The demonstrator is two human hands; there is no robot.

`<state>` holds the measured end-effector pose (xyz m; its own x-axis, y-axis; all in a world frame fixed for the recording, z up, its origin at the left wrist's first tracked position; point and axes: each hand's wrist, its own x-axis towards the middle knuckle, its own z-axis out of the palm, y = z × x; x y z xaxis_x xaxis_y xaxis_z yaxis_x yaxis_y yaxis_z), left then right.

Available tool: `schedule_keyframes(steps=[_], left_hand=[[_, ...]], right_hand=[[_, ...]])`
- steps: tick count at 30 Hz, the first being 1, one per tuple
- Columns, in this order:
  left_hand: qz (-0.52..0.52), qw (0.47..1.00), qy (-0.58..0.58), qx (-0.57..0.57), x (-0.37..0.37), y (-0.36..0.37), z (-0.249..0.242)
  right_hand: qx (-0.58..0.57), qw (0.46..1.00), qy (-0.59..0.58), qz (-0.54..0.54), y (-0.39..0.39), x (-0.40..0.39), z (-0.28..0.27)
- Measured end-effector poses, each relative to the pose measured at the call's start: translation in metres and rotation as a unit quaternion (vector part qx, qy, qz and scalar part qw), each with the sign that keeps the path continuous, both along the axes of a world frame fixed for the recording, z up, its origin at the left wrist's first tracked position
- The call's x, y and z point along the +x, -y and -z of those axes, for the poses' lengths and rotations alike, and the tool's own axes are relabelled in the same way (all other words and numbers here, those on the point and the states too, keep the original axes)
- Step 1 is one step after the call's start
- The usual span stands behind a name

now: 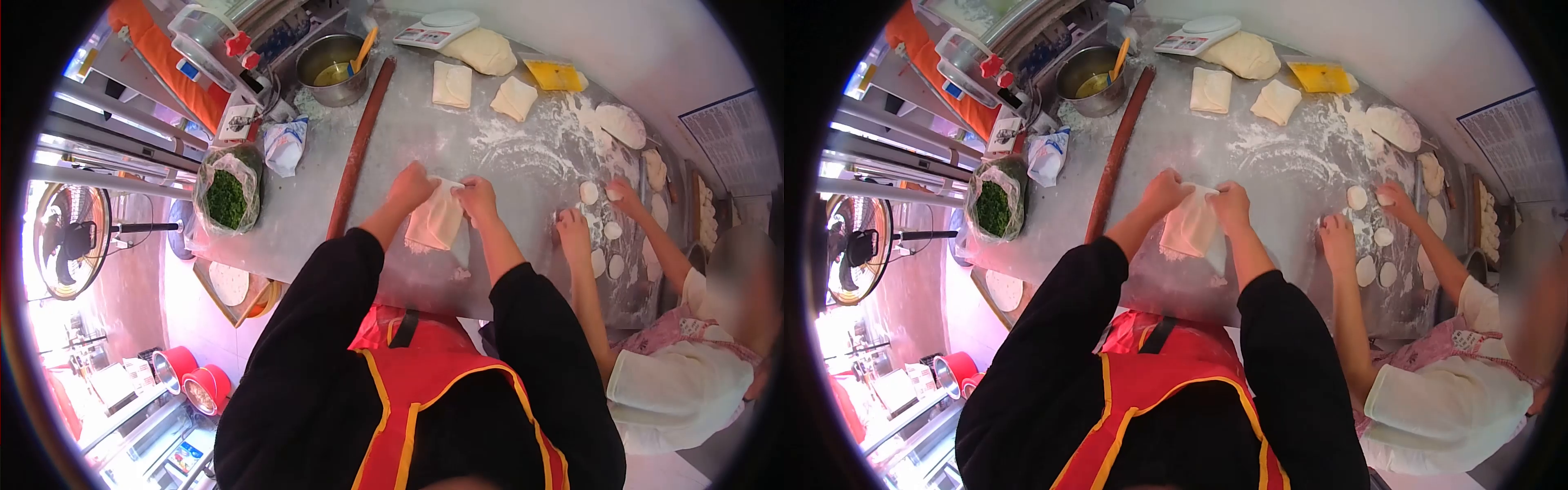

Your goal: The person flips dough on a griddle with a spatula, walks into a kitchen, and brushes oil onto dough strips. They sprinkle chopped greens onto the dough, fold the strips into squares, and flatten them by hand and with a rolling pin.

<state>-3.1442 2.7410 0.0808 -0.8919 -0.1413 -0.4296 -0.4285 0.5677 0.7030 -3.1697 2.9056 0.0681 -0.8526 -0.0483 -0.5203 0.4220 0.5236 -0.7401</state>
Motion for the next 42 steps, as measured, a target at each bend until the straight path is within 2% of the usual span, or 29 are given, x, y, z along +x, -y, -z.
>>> schedule_keyframes(steps=[2, 3, 5, 6, 7, 10, 12, 16, 18, 19, 21, 22, 24, 25, 26, 27, 28, 30, 31, 32, 33, 34, 35, 37, 40, 42], left_hand=[[0.036, 0.995, 0.02, 0.087, -0.003, 0.005, 0.002], [0.066, 0.995, -0.063, 0.048, 0.004, 0.007, -0.003], [0.124, 0.966, -0.224, -0.031, 0.034, 0.007, -0.013], [0.11, 0.969, -0.22, 0.004, 0.056, 0.004, -0.015], [0.096, 0.972, -0.211, 0.041, 0.081, -0.001, -0.015], [0.196, 0.915, -0.341, -0.088, 0.114, -0.003, 0.011], [0.208, 0.914, -0.323, -0.131, 0.116, -0.01, 0.008], [0.212, 0.898, -0.319, -0.218, 0.101, -0.017, 0.019], [0.23, 0.892, -0.331, -0.203, 0.098, -0.011, 0.014], [0.238, 0.889, -0.337, -0.196, 0.097, -0.009, 0.011], [0.201, 0.927, -0.29, -0.129, 0.104, 0.004, 0.002], [0.183, 0.943, -0.262, -0.094, 0.113, 0.009, -0.002], [0.049, 0.99, -0.131, -0.022, 0.137, 0.014, -0.01], [-0.02, 0.997, -0.067, 0.012, 0.145, 0.015, -0.013], [-0.085, 0.984, -0.014, 0.155, 0.156, 0.013, -0.006], [-0.148, 0.943, 0.04, 0.296, 0.168, 0.01, 0.006], [-0.207, 0.875, 0.093, 0.429, 0.177, 0.008, 0.017], [-0.218, 0.864, 0.093, 0.445, 0.187, 0.012, 0.02], [-0.224, 0.858, 0.091, 0.453, 0.19, 0.014, 0.021], [-0.26, 0.874, 0.031, 0.408, 0.192, 0.02, 0.018], [-0.287, 0.886, -0.032, 0.363, 0.179, 0.027, 0.011], [-0.308, 0.892, -0.096, 0.317, 0.165, 0.034, 0.007], [-0.294, 0.901, -0.094, 0.306, 0.155, 0.038, 0.007], [-0.262, 0.917, -0.088, 0.287, 0.135, 0.04, 0.008], [-0.112, 0.973, -0.055, 0.192, 0.098, 0.029, 0.023], [-0.087, 0.984, -0.056, 0.147, 0.069, 0.006, 0.009]], right_hand=[[0.002, 0.997, -0.039, -0.067, -0.001, 0.005, -0.021], [0.003, 0.993, -0.058, -0.101, -0.001, 0.01, -0.029], [0.011, 0.954, -0.254, -0.16, -0.008, 0.049, -0.029], [0.015, 0.919, -0.349, -0.185, -0.011, 0.069, -0.028], [0.029, 0.908, -0.364, -0.204, -0.013, 0.087, -0.028], [0.074, 0.868, -0.417, -0.26, -0.013, 0.111, -0.025], [0.105, 0.833, -0.453, -0.298, -0.013, 0.112, -0.014], [0.145, 0.835, -0.452, -0.276, -0.002, 0.098, -0.003], [0.147, 0.845, -0.428, -0.284, -0.004, 0.096, -0.013], [0.143, 0.874, -0.365, -0.285, -0.009, 0.091, -0.018], [0.134, 0.919, -0.237, -0.286, -0.016, 0.069, -0.039], [0.125, 0.917, -0.271, -0.265, -0.014, 0.055, -0.036], [0.104, 0.911, -0.331, -0.221, -0.003, 0.027, -0.019], [0.095, 0.913, -0.264, -0.295, 0.009, 0.019, -0.017], [0.085, 0.905, -0.197, -0.368, 0.027, 0.011, -0.014], [0.075, 0.887, -0.127, -0.438, 0.044, 0.01, -0.012], [0.053, 0.85, -0.196, -0.487, 0.059, 0.018, -0.008], [0.006, 0.754, -0.325, -0.57, 0.081, 0.036, 0.004], [-0.051, 0.748, -0.377, -0.544, 0.086, 0.03, 0.017], [-0.049, 0.878, -0.25, -0.405, 0.079, 0.026, -0.002], [-0.036, 0.963, -0.114, -0.241, 0.059, 0.014, -0.026], [0.046, 0.965, -0.152, -0.207, 0.032, 0.012, -0.014], [0.129, 0.959, -0.19, -0.169, 0.002, 0.017, 0.0], [0.138, 0.973, 0.0, -0.186, -0.05, 0.038, 0.006], [0.209, 0.963, -0.077, -0.149, -0.068, 0.058, -0.031], [0.068, 0.979, -0.185, -0.062, -0.057, 0.047, 0.005]])
